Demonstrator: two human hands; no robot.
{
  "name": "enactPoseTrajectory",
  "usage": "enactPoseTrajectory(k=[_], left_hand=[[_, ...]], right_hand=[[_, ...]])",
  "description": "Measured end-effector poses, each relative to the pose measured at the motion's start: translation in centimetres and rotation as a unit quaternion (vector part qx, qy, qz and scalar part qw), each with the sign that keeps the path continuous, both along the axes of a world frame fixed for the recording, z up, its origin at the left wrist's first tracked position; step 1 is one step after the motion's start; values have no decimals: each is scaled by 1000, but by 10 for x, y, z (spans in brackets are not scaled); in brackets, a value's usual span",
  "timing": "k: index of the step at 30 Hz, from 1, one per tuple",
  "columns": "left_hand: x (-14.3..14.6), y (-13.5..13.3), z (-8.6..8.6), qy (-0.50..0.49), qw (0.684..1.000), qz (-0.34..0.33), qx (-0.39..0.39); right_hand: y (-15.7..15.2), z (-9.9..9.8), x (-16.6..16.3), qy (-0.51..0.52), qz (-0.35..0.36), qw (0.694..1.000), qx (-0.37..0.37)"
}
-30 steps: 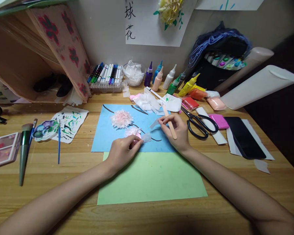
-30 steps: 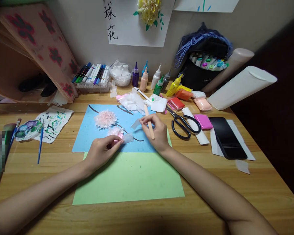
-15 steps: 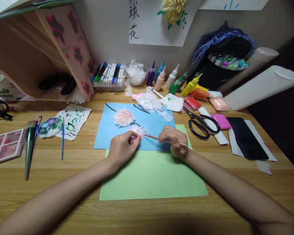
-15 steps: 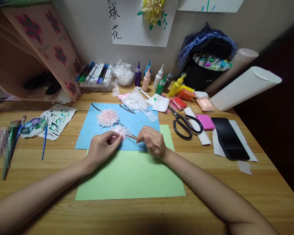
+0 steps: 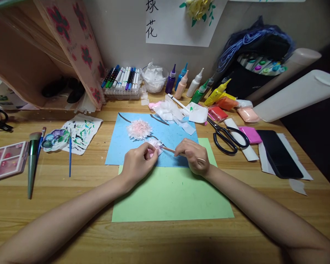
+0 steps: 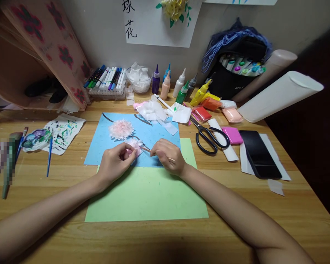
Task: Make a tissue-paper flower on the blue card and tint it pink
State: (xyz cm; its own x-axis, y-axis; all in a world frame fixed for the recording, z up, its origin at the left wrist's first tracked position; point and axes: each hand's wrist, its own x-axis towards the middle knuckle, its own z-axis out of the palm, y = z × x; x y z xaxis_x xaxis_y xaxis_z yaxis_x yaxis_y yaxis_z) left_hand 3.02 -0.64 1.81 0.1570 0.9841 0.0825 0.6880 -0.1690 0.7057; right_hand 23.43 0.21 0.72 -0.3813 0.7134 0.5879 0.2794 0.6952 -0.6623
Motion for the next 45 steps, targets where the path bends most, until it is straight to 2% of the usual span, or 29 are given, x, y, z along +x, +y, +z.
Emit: enactPoseTrajectory(k=[11,16,22,26,29,35,40,45], left_hand=[[-4,1,2,-10,1000,19,-5],[-14,2,2,36,999,29,-8],[-23,2,2,56,997,-36,-45],[-26,4,3,58,995,-57,-54],[-26,5,4,76,993,-71,-55],[-26,6,5,86,990,-92,-67],[-25,8,4,88,989,-95,-64],[-25,6,5,91,990,-94,-61]], right_hand=[[1,1,-2,-31,21,999,13],[1,1,-5,-21,9,1000,2],[5,1,-9,18,-51,994,-91],[24,14,-25,54,-95,977,-185],[36,25,-37,73,-99,967,-225],[32,24,-32,102,-104,977,-157],[23,15,-26,68,-84,990,-91],[26,12,-29,63,-95,989,-95]])
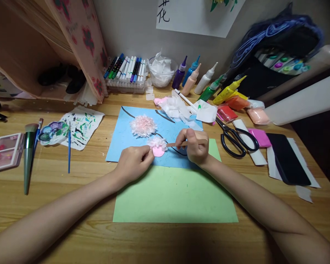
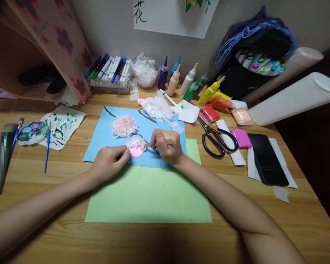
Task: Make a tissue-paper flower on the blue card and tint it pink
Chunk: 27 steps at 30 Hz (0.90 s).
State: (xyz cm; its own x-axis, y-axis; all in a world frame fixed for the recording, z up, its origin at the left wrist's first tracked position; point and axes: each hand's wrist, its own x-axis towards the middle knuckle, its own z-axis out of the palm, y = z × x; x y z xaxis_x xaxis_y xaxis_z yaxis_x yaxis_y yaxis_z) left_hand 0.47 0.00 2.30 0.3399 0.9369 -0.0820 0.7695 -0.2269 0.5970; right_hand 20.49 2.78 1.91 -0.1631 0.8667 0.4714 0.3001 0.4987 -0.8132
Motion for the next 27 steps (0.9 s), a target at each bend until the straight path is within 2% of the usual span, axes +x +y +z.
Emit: enactPoseTrajectory(k=[8,16,21,27], left_hand=[[-1,0,0,4,1000,-8,9],[0,0,0,10,1000,-9,9],[0,0,0,16,1000,-9,11],[0,-1,0,16,1000,-9,10]], right_hand=[[3,1,-5,29,-49,997,-43],[10,18,-15,-53,-24,995,-75],[15,23,-18,-5,-17,990,-137],[10,20,-13,-2,4,995,-97]])
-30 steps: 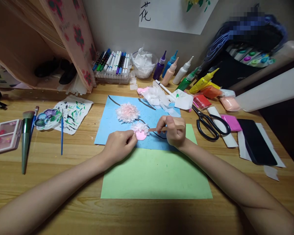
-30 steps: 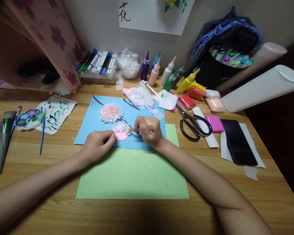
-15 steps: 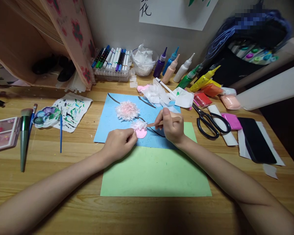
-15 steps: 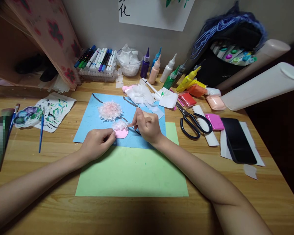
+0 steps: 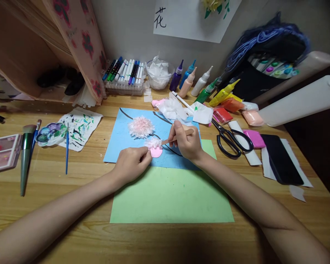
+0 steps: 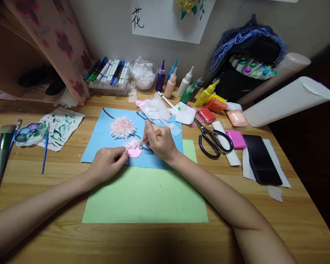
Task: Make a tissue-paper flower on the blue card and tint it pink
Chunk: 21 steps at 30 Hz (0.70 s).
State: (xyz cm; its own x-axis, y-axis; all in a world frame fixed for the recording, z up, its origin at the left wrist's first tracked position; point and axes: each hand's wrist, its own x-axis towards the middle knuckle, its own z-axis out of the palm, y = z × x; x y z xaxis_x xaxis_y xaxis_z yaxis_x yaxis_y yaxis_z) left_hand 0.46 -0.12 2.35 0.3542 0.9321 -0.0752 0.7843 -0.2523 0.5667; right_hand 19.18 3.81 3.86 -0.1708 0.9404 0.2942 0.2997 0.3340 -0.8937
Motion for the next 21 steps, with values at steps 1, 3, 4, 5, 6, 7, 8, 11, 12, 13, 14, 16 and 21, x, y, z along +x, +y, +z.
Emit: enactPoseTrajectory(k=[1,3,4,5,6,7,8,11,12,13,14,16,21], left_hand=[[0,0,0,-1,1000,-1,1],[0,0,0,-2,1000,-1,1],[0,0,0,-2,1000,-1,1],[0,1,-1,-1,1000,0,0],[0,1,-1,-1,1000,1,-1],[1,1,-1,-1,1000,1,0],[1,1,0,-2,1000,1,0],[0,1,0,-1,1000,0,3],[0,1,0,1,1000,-1,3],[0,1,0,3,1000,-2,4],[-1,1,0,5,1000,-3,6],[-2,1,-1,3,1000,-7,9],[-4,1,-1,-34,999,-10,0]], right_hand=[[0,0,0,-10,2,1000,4],[1,-1,-2,-35,4,999,10],[1,0,-4,-46,4,999,9],[2,0,-5,-55,3,998,6],[2,1,-7,-63,5,998,0],[2,2,-8,-69,12,998,-6],[2,5,-9,-73,20,997,-11],[3,19,-5,-54,34,998,-15],[5,26,-1,-36,27,999,-13],[7,33,6,-17,15,1000,-6],[10,40,14,-2,0,1000,4],[16,50,34,9,-29,999,33],[16,30,85,-171,-53,980,86]])
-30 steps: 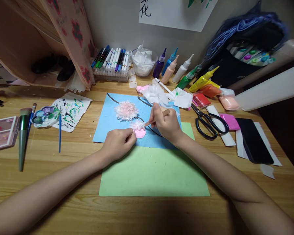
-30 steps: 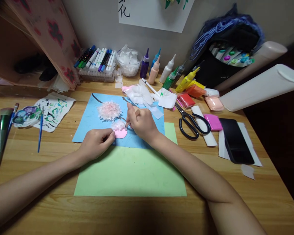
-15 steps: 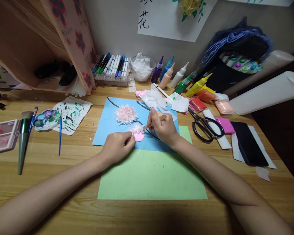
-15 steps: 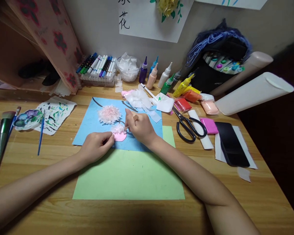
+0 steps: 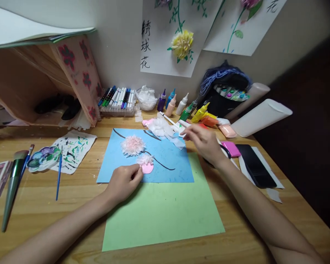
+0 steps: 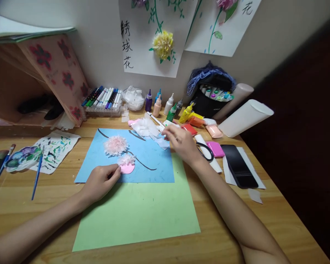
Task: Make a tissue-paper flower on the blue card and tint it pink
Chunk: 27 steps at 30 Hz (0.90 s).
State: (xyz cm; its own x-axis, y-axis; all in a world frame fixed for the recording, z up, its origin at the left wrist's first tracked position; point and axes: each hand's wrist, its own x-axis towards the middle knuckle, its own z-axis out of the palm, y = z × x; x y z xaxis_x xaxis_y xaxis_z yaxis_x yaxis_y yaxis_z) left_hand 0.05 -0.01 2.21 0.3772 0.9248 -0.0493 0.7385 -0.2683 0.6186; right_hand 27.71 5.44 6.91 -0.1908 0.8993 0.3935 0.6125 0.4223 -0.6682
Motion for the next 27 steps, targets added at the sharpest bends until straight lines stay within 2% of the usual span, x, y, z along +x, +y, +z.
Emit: enactPoseTrajectory(k=[3,6,8,12,15,17,20,23,27], left_hand=[[0,0,0,-16,1000,1,-3],[0,-1,0,-34,999,6,1],[0,-1,-1,-51,999,17,6],[-1,-3,-2,-82,996,30,25],[-2,-5,-2,-105,993,21,56],[-3,-6,-2,-123,990,7,70],[-3,-7,-1,-138,988,-34,52],[-3,-8,-1,-135,987,-81,33],[-3,-7,-4,-123,988,-84,37]], right_hand=[[-11,-32,12,-143,15,989,37],[-19,-56,13,-178,10,982,57],[-20,-63,12,-185,7,980,67],[-24,-57,7,-177,-2,980,91],[-37,-40,-3,-101,9,990,97],[-47,-28,-15,-35,75,994,69],[-56,-15,-36,32,223,974,15],[-55,-15,-50,49,284,957,-22],[-46,-26,-54,56,258,962,-64]])
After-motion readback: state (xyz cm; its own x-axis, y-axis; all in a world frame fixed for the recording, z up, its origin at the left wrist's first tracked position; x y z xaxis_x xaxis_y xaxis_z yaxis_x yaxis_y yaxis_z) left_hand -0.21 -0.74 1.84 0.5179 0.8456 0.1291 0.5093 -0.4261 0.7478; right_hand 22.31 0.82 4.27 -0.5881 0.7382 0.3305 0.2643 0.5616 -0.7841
